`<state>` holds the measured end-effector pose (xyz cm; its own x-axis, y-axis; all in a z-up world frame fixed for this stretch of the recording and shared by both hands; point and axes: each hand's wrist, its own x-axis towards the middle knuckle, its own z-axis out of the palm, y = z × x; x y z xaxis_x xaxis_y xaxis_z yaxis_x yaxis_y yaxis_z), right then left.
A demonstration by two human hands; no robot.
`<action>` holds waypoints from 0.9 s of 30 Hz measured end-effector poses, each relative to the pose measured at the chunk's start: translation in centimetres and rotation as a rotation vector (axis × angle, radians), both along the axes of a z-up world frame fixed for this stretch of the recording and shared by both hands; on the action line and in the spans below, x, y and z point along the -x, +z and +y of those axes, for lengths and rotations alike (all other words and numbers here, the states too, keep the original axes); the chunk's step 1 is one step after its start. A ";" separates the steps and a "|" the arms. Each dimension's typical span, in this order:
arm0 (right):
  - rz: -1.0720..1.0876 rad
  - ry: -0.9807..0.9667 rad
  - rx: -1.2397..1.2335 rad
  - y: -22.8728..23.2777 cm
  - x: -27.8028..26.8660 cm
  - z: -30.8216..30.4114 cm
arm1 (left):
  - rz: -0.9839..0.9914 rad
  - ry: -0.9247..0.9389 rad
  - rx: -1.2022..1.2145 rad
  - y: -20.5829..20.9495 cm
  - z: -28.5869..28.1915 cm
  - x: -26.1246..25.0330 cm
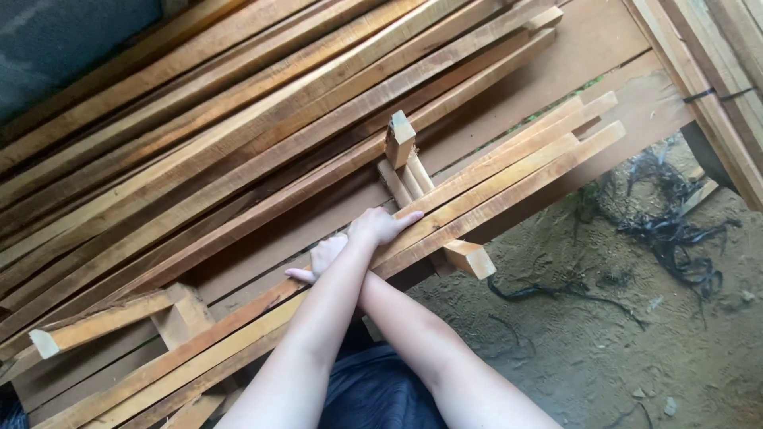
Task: Organizing and stacking wooden planks on a rack.
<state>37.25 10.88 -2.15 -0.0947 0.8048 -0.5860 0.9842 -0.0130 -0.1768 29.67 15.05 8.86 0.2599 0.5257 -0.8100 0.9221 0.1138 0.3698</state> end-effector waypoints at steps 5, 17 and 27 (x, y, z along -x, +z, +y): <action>0.024 0.032 -0.033 0.4 2.7 0.3 | -0.059 0.016 -0.145 -2.4 -1.1 1.1; 0.084 0.310 -0.099 0.8 11.2 -0.9 | -0.204 0.287 -0.922 -11.0 -7.7 18.1; 0.009 0.461 0.214 10.8 13.2 0.4 | 0.163 -0.164 -0.872 -5.7 -15.9 24.4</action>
